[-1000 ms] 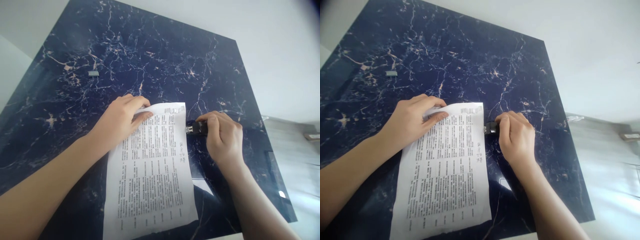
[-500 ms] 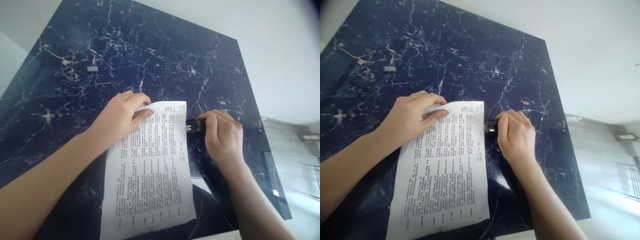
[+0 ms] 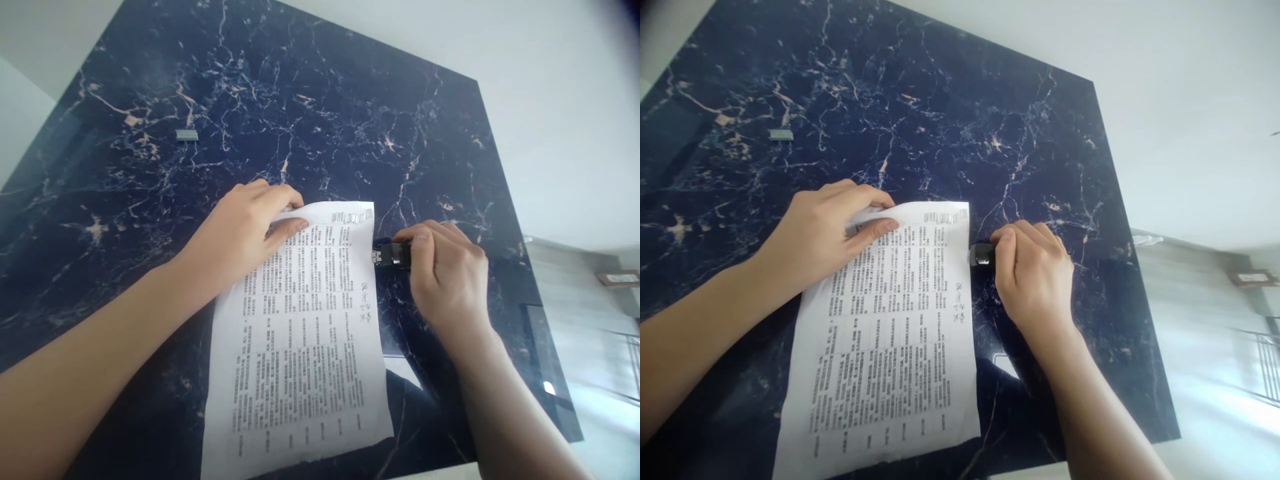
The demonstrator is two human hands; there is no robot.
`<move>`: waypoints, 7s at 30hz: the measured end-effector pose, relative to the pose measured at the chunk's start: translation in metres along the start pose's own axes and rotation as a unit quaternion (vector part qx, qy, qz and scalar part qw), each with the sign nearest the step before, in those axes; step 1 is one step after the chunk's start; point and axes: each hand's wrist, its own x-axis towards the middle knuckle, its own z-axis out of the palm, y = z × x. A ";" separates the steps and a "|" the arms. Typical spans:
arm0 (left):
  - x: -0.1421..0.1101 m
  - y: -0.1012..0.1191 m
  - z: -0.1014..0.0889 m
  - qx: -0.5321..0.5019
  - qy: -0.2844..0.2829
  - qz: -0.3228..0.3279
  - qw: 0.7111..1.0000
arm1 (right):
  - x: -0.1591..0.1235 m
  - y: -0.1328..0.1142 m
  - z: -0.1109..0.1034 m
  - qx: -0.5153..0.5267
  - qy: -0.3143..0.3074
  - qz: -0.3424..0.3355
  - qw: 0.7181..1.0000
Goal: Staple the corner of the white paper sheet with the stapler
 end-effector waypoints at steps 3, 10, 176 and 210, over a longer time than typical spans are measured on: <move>0.000 -0.001 0.001 -0.002 0.005 0.005 1.000 | 0.000 0.001 0.000 -0.009 -0.002 0.000 1.000; 0.000 -0.002 0.003 -0.017 0.021 0.015 1.000 | -0.001 -0.002 -0.001 -0.030 -0.016 0.007 0.999; -0.004 0.030 0.003 -0.730 0.097 -0.190 0.650 | -0.009 -0.009 0.007 0.090 0.200 -0.256 0.942; -0.025 0.058 0.002 -0.497 0.059 0.017 0.865 | 0.004 -0.019 0.014 0.299 0.099 -0.114 0.942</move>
